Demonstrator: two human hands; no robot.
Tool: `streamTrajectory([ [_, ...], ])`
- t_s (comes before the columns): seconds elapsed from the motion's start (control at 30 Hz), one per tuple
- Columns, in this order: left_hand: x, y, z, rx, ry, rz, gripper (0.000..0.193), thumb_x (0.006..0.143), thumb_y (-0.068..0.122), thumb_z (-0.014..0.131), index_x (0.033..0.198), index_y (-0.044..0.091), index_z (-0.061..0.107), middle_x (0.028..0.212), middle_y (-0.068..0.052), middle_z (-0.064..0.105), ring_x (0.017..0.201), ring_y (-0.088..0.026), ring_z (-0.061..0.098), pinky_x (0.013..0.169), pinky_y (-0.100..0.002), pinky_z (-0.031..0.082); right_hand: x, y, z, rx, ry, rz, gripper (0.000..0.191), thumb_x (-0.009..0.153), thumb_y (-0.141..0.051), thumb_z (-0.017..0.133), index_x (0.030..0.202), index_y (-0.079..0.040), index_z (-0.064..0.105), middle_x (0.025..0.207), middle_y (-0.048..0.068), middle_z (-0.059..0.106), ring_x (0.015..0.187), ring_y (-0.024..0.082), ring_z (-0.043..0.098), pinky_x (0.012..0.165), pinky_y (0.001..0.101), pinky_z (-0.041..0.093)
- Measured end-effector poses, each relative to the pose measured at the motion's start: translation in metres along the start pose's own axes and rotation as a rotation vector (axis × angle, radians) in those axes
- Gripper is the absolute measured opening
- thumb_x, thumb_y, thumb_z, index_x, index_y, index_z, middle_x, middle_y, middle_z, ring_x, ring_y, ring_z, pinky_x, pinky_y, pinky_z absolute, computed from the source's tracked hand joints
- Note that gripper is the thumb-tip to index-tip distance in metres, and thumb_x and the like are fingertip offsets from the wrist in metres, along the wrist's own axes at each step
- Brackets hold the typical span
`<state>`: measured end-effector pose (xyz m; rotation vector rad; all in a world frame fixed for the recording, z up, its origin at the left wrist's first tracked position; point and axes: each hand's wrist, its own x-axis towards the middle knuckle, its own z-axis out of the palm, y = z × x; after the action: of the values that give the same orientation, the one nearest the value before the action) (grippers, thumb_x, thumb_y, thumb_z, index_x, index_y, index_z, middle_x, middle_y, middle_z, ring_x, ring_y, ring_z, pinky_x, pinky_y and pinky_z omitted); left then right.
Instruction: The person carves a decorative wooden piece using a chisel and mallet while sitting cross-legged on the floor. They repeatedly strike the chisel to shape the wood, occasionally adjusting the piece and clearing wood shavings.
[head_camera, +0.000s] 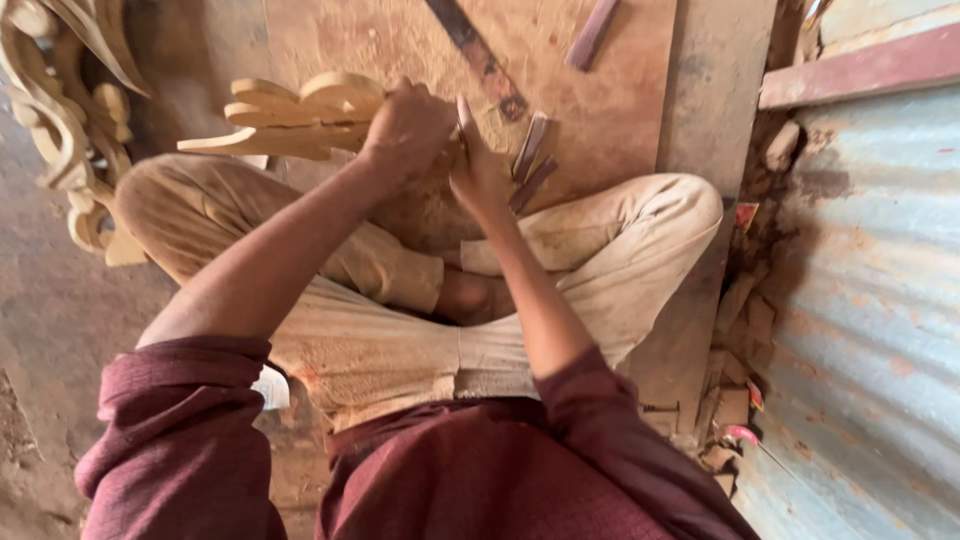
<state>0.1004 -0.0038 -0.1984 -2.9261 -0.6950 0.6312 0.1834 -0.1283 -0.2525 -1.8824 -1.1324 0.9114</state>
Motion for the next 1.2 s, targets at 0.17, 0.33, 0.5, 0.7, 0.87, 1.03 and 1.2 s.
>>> streamTrajectory([
  [0.17,0.0,-0.008,-0.002,-0.037,0.106,-0.003,0.013,0.082,0.023,0.079,0.088,0.012,0.076,0.083,-0.01,0.076,0.089,-0.026,0.073,0.085,-0.043,0.053,-0.008,-0.003,0.002,-0.131,0.178,-0.123,0.058,0.111,-0.013,0.034,0.167,-0.013,0.018,0.107,0.011,0.071,0.073,0.026,0.063,0.06,0.0376,0.051],
  [0.33,-0.001,-0.008,0.0,0.018,0.035,0.008,0.012,0.089,0.022,0.074,0.09,0.01,0.075,0.081,-0.01,0.075,0.088,-0.025,0.073,0.086,-0.045,0.053,-0.006,-0.009,-0.003,0.289,-0.106,0.013,0.062,0.107,-0.009,0.038,0.165,-0.007,0.016,0.1,0.005,0.079,0.075,0.016,0.075,0.067,0.0288,0.064],
  [0.5,-0.003,-0.009,0.002,0.017,0.119,0.009,0.007,0.087,0.019,0.072,0.089,0.013,0.075,0.081,-0.008,0.075,0.086,-0.024,0.073,0.085,-0.043,0.053,-0.006,-0.008,-0.004,-0.219,0.218,-0.289,0.051,0.123,-0.02,0.024,0.171,-0.017,0.008,0.107,0.014,0.072,0.082,0.019,0.064,0.069,0.0284,0.056],
  [0.7,-0.007,-0.003,0.002,-0.01,-0.018,0.01,0.009,0.096,0.015,0.072,0.091,0.008,0.075,0.083,-0.011,0.076,0.083,-0.024,0.073,0.084,-0.044,0.053,-0.008,0.006,0.003,0.206,-0.155,0.151,0.059,0.111,-0.016,0.039,0.165,-0.008,0.018,0.102,0.017,0.078,0.048,0.006,0.042,0.038,0.0224,0.037],
  [0.87,-0.008,-0.005,0.001,0.125,0.067,0.038,0.031,0.066,0.029,0.078,0.093,0.014,0.073,0.084,-0.006,0.075,0.088,-0.022,0.071,0.085,-0.041,0.052,-0.018,0.014,0.015,0.279,-0.022,0.146,0.071,0.097,-0.001,0.039,0.166,-0.009,0.021,0.138,0.015,0.053,0.051,0.005,0.054,0.042,0.0231,0.053],
  [1.03,-0.008,-0.008,0.0,-0.025,0.075,-0.051,0.006,0.091,0.018,0.074,0.092,0.012,0.074,0.082,-0.011,0.075,0.085,-0.024,0.072,0.075,-0.041,0.051,-0.029,0.008,0.01,0.384,-0.05,0.184,0.078,0.092,0.001,0.04,0.167,-0.009,0.022,0.073,0.012,0.066,0.05,0.009,0.051,0.048,0.0265,0.052],
  [1.2,-0.009,-0.006,-0.002,0.037,0.111,-0.035,0.009,0.083,0.019,0.075,0.091,0.014,0.074,0.08,-0.007,0.075,0.084,-0.022,0.072,0.079,-0.039,0.051,-0.028,-0.004,0.0,0.298,0.138,0.136,0.06,0.107,-0.011,0.045,0.165,-0.01,0.03,0.069,0.001,0.061,0.049,0.013,0.047,0.045,0.0308,0.042],
])
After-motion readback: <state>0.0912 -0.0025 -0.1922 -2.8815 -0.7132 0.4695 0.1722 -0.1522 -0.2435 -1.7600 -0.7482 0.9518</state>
